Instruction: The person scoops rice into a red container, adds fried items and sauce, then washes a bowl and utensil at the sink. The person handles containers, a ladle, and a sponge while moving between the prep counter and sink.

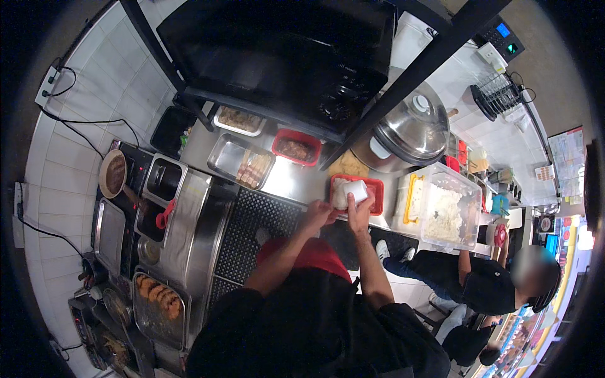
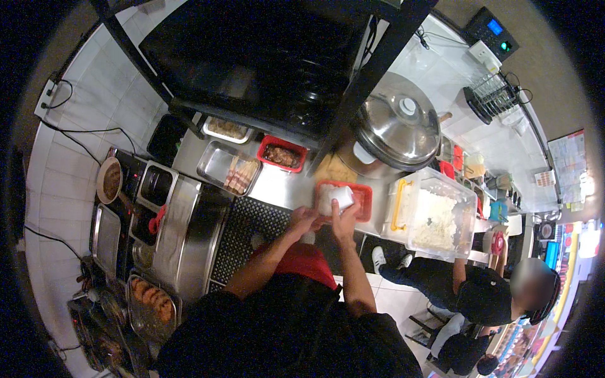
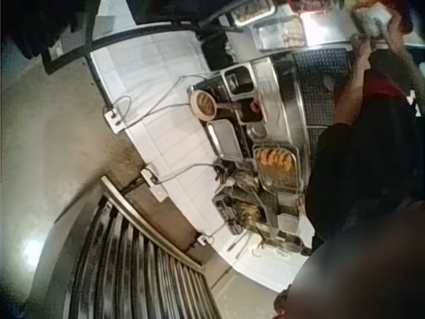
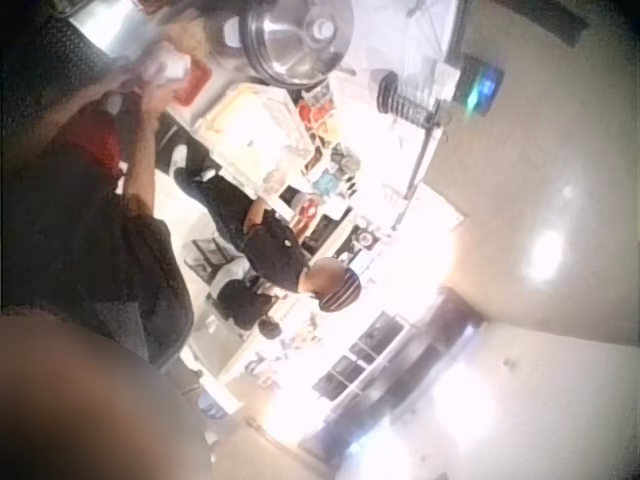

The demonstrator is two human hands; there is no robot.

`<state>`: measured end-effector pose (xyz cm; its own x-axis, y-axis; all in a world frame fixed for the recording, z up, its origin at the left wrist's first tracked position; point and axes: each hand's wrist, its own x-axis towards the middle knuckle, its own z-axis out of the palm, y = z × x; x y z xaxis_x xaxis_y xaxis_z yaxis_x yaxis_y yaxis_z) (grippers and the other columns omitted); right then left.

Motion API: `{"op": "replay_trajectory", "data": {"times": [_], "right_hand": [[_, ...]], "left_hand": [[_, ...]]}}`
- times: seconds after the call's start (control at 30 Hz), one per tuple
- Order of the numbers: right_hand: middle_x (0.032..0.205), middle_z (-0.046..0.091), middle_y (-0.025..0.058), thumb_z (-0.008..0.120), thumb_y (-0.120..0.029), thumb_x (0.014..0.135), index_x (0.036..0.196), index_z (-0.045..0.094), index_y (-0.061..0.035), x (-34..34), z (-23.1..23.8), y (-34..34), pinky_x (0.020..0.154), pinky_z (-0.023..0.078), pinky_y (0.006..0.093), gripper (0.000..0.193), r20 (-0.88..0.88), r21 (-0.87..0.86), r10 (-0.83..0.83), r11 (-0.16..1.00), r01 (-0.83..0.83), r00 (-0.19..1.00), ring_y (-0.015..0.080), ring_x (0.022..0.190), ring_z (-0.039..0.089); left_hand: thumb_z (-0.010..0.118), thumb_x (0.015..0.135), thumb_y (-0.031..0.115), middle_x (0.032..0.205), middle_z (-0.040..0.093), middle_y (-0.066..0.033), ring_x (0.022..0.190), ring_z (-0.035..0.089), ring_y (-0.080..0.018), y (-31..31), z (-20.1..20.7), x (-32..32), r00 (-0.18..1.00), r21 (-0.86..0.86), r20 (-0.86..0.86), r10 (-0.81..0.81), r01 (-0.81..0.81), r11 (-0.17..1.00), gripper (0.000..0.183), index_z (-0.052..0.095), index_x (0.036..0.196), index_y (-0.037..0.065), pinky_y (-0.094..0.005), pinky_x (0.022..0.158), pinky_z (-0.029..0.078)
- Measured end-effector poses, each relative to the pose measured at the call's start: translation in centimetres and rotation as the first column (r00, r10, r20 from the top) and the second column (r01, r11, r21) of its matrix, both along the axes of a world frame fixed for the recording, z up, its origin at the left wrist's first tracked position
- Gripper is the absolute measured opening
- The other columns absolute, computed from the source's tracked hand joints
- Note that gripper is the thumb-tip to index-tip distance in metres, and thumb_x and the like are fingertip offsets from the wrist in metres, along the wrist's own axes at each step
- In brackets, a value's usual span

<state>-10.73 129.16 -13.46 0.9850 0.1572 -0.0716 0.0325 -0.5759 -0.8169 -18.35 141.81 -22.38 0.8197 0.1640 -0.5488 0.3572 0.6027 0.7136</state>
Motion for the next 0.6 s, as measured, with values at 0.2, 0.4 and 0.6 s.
{"op": "replay_trajectory", "data": {"times": [0.2,0.4,0.6], "right_hand": [[0.134,0.055,0.0303,0.058,-0.042,0.104,0.144,0.027,-0.0006,1.8,-2.3,-1.0,0.096,0.051,0.0487,0.065,0.101,0.070,0.017,0.997,-0.024,0.995,0.0390,0.108,0.066],[0.125,0.057,0.0203,0.055,-0.041,0.106,0.142,0.030,-0.0002,3.4,-0.7,-1.7,0.064,0.055,0.0332,0.060,-0.280,0.320,-0.172,0.911,0.261,0.944,0.0226,0.084,0.066],[0.071,0.056,0.0074,0.042,-0.060,0.105,0.132,0.033,-0.0095,1.9,1.5,-1.9,0.028,0.024,0.0252,0.058,-0.502,0.236,-0.099,0.940,0.246,0.859,0.0096,0.035,0.036]], "left_hand": [[0.061,0.101,0.005,0.103,0.066,-0.0147,0.082,0.074,-0.0250,-0.2,0.9,0.0,0.998,-0.055,-0.053,0.027,-0.030,0.998,0.016,0.055,0.113,-0.002,-0.0381,0.072,0.066],[0.062,0.100,0.006,0.102,0.066,-0.0141,0.081,0.074,-0.0256,-0.4,0.4,0.2,0.997,-0.103,-0.063,0.047,-0.053,0.993,0.017,0.056,0.113,-0.002,-0.0389,0.071,0.066],[0.063,0.100,0.015,0.094,0.073,-0.0135,0.078,0.074,-0.0233,-0.7,-0.2,0.1,0.996,-0.066,-0.042,0.085,-0.087,0.994,0.017,0.061,0.105,-0.002,-0.0382,0.070,0.065]]}}
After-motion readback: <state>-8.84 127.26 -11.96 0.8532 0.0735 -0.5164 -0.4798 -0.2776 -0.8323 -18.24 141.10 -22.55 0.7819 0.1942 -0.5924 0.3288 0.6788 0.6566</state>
